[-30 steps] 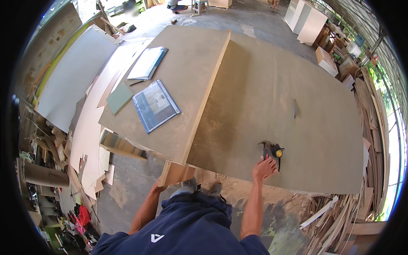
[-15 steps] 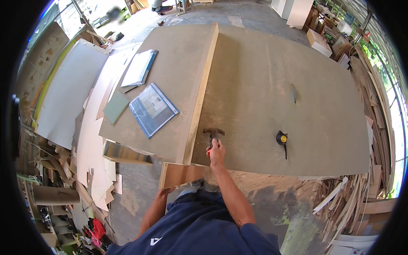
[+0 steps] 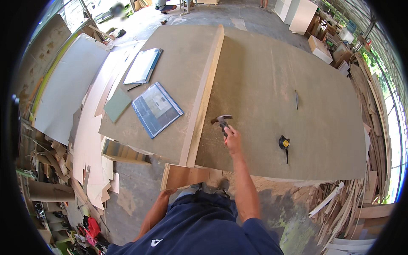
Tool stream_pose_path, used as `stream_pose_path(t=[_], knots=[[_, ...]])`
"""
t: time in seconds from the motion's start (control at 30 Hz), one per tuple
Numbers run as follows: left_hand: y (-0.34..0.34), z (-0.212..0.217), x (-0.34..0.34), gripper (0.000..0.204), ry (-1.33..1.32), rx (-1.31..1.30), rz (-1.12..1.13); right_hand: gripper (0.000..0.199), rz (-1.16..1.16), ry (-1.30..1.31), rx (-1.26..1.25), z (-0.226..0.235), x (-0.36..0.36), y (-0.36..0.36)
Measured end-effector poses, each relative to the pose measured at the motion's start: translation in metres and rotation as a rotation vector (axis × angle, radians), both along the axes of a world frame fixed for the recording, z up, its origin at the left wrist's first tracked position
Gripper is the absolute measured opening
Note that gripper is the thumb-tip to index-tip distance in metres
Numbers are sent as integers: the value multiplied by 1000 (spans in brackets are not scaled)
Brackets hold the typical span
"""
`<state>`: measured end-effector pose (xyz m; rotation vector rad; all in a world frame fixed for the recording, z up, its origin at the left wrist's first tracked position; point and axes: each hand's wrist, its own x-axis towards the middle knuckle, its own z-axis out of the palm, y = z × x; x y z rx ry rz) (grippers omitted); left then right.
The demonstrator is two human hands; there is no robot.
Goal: The person measures wooden furniture components using a tape measure and hammers a piece of wood into place.
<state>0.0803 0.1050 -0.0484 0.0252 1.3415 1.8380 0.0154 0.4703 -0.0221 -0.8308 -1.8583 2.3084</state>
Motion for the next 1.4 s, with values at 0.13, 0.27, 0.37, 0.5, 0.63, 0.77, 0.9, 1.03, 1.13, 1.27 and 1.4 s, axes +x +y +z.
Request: stream_pose_path(t=[0.13,0.27,0.37,0.5,0.63,0.77,0.9,1.03,1.13,1.27,1.4], knots=[[1,0,-3,69,-3,-1,-13,28,-164,61,140,-20,14,-55],[-6,-2,-4,68,-6,2,3,25,-188,-26,-125,-13,29,-62],[5,-3,-5,67,-12,15,-31,25,-716,21,-129,-23,17,-79],[7,-2,-9,66,-8,14,-45,24,-598,129,134,-34,17,-115],[8,-1,-12,65,-3,19,-51,25,-418,-38,-149,-32,18,-104],[14,0,-15,64,1,24,-72,27,-708,88,-56,-27,9,-123],[3,-2,-15,62,-4,20,-54,24,-232,-105,-190,-25,18,-108],[1,-1,-17,61,-5,13,-62,24,-766,-22,-240,-23,5,-106],[4,-1,-17,60,-7,19,-78,23,-574,40,-38,-38,3,-128],[-14,-1,-18,59,-14,8,-46,21,-336,-12,-283,-28,5,-116],[-5,4,-22,58,-15,15,-63,22,-471,-23,-158,-34,-4,-132]])
